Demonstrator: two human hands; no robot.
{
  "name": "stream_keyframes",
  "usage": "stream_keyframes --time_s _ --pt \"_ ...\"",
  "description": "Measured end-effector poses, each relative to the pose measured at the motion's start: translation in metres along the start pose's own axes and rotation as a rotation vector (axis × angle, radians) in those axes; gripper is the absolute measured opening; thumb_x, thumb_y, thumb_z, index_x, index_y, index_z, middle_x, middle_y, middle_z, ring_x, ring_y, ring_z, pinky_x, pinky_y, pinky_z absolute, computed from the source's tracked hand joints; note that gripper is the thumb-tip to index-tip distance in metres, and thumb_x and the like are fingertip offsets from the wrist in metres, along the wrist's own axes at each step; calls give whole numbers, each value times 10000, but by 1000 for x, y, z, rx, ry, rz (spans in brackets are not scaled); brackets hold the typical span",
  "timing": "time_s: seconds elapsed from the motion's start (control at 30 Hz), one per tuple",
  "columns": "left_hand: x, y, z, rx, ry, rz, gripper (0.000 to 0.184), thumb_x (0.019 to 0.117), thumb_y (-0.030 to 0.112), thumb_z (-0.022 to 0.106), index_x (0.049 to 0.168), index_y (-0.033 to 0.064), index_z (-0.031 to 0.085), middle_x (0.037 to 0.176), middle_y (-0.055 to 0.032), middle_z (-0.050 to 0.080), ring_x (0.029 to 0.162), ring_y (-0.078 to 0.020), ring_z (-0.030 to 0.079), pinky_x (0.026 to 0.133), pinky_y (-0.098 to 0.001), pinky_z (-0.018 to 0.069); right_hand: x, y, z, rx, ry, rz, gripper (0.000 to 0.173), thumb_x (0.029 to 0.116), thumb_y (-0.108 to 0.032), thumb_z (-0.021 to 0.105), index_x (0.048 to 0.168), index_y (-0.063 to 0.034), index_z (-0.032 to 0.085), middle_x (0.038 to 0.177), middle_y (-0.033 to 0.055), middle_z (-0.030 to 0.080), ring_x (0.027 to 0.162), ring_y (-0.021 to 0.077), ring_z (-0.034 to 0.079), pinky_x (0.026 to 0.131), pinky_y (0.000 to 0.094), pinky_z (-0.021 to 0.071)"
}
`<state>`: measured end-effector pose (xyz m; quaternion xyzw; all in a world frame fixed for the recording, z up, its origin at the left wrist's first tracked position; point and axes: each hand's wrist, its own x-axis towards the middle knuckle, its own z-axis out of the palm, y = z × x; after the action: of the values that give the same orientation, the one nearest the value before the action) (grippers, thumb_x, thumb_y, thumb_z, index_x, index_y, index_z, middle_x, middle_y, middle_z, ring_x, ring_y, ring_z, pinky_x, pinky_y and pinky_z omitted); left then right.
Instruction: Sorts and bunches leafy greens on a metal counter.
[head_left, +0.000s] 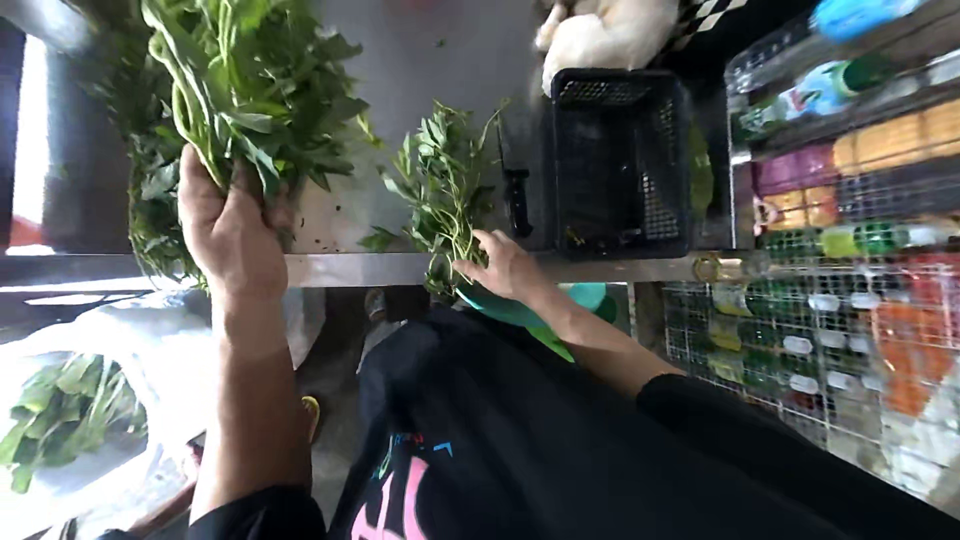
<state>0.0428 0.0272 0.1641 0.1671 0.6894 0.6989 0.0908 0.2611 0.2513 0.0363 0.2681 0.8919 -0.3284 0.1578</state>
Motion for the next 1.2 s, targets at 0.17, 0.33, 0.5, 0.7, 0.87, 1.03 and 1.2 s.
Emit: stream_keyframes --time_s 0.17,0.33,0.5,0.7,0.87,1.03,1.2 --pt "-31 -27 13 -17 -24 -127 232 1095 127 380 1281 167 512 893 79 623 662 -28 567 594 -193 508 0 3 44 -99 71 81 1157 796 -732 724 1547 53 325 1427 323 476 1202 477 590 927 599 546" --pt "-40 -45 12 -70 -25 -212 193 1097 138 366 1186 176 533 858 71 615 627 -27 539 570 -184 477 10 -8 54 -98 46 118 763 946 -328 703 1529 41 378 1435 286 488 1304 448 526 1027 552 506" --pt "-24 -45 5 -106 90 -235 213 1099 134 384 1256 138 527 873 33 642 632 -62 560 567 -214 489 20 -1 33 97 1 167 622 980 -70 567 1552 21 339 1453 266 503 1295 405 566 1057 545 497" --pt "-2 -18 -16 -109 70 -155 199 1104 162 388 1247 186 525 884 61 607 666 -46 547 609 -199 487 43 -2 -10 765 74 229 430 1037 -66 434 1462 -42 498 1053 156 667 790 201 665 741 380 581" --pt "27 -5 -37 -213 139 -75 184 1099 130 397 1225 159 528 861 41 626 650 -61 567 589 -206 506 55 -11 -28 1167 56 316 398 1103 -336 469 1355 -36 538 1047 97 615 790 182 662 715 344 602" --pt "26 -20 -65 -137 14 -131 245 1091 161 420 1298 220 537 918 83 631 676 -24 570 611 -183 507 68 -17 -6 1242 91 446 263 1087 -218 501 1279 -41 535 926 44 607 628 90 569 554 228 504" --pt "45 -23 -99 -147 119 -2 184 1093 134 400 1212 168 536 890 60 608 660 -51 553 588 -212 498 88 -25 -15 1070 337 434 249 1109 -207 414 1203 -14 541 858 32 532 567 76 470 543 241 452"
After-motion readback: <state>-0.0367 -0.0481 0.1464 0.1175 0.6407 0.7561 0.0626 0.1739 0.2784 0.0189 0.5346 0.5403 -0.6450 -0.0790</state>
